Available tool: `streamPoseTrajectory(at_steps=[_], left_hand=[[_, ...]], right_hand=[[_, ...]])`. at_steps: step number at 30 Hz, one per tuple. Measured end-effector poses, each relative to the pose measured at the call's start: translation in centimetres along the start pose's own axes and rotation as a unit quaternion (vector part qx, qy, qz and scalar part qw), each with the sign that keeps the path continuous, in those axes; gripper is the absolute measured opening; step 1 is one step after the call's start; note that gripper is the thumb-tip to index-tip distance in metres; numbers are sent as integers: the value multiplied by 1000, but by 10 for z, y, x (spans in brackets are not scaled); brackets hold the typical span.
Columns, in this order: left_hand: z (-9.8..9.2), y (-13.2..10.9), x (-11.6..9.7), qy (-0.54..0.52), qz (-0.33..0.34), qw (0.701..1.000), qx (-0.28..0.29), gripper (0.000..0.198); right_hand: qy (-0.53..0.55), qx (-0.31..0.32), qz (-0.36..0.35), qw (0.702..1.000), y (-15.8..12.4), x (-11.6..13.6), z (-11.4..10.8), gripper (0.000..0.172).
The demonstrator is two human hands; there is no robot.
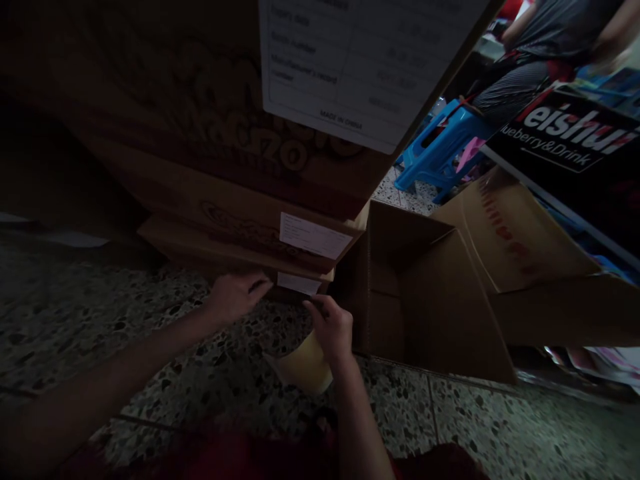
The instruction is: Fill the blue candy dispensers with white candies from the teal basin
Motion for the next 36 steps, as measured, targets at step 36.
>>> streamPoseTrajectory(at_steps=[36], left_hand=[[94, -116, 93, -398, -105, 809, 420, 24]], right_hand=[[191, 52, 346, 917, -35, -110, 61, 49]])
Point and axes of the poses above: each hand's wrist, its own y-axis towards the middle knuckle, its own z-axis out of the palm, x = y × z, the point moved 8 cm from there along y, towards the middle knuckle, and after that the axes turned 5 degrees about -z, right-handed, at the moved point
